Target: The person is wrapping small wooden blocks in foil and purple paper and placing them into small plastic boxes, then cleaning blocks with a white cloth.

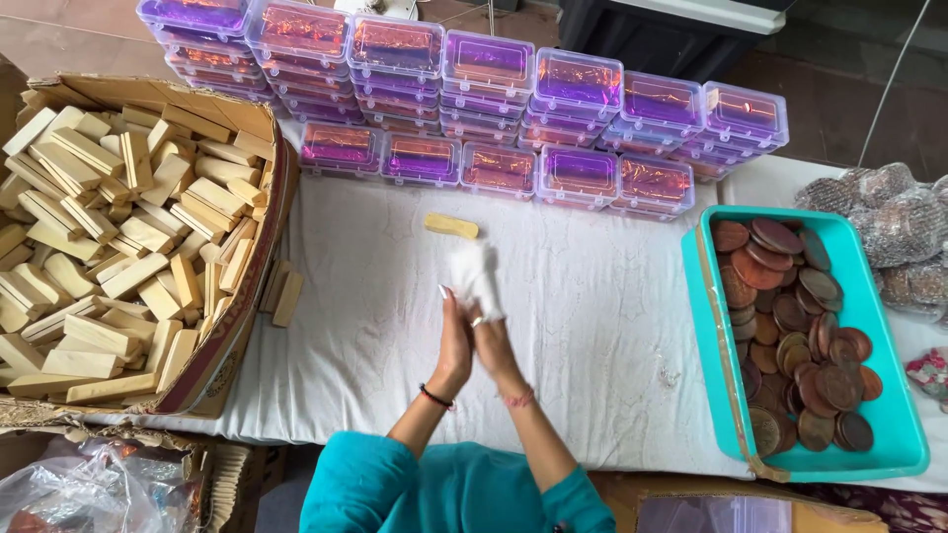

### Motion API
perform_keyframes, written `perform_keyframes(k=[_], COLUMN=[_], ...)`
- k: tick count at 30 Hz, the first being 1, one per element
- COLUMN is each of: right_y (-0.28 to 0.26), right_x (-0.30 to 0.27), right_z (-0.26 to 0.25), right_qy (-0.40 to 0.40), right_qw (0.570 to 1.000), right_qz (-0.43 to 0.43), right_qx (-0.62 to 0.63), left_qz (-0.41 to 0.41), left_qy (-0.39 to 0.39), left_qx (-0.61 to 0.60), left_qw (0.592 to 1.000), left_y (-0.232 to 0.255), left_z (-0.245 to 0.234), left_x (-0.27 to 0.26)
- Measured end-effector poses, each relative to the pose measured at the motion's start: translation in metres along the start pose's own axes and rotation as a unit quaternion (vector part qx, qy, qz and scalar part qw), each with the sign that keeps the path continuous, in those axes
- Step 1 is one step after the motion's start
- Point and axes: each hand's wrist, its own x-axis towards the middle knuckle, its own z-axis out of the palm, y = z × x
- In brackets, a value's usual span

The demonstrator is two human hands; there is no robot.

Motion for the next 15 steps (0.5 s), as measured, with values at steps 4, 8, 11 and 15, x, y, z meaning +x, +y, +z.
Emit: perform_keyframes(k=[4, 8, 11, 15], right_y=[-0.042, -0.031, 0.022, -0.009], right_x=[-0.022, -0.008, -0.012, -0.016], right_z=[0.016, -0.013, -0.035, -0.027], right_qy=[0.001, 0.079, 0.122, 0.095], right_qw=[0.993, 0.976, 0.974, 0.953], right_qz=[-0.115, 0.056, 0.059, 0.182], right_qx=[-0.04, 0.194, 0.183, 0.223], left_qz=[0.056, 0.31, 0.438, 0.424], left_qy=[-0.041, -0.054, -0.162, -0.161], left_qx=[0.068, 0.465, 0.295, 0.293], left_qw=[0.995, 0.827, 0.834, 0.842], left_y=[0.024, 0.102, 0.164, 0.02], left_z=[0.007, 0.073, 0.088, -0.192], left_x=[-0.004, -0.083, -0.161, -0.233])
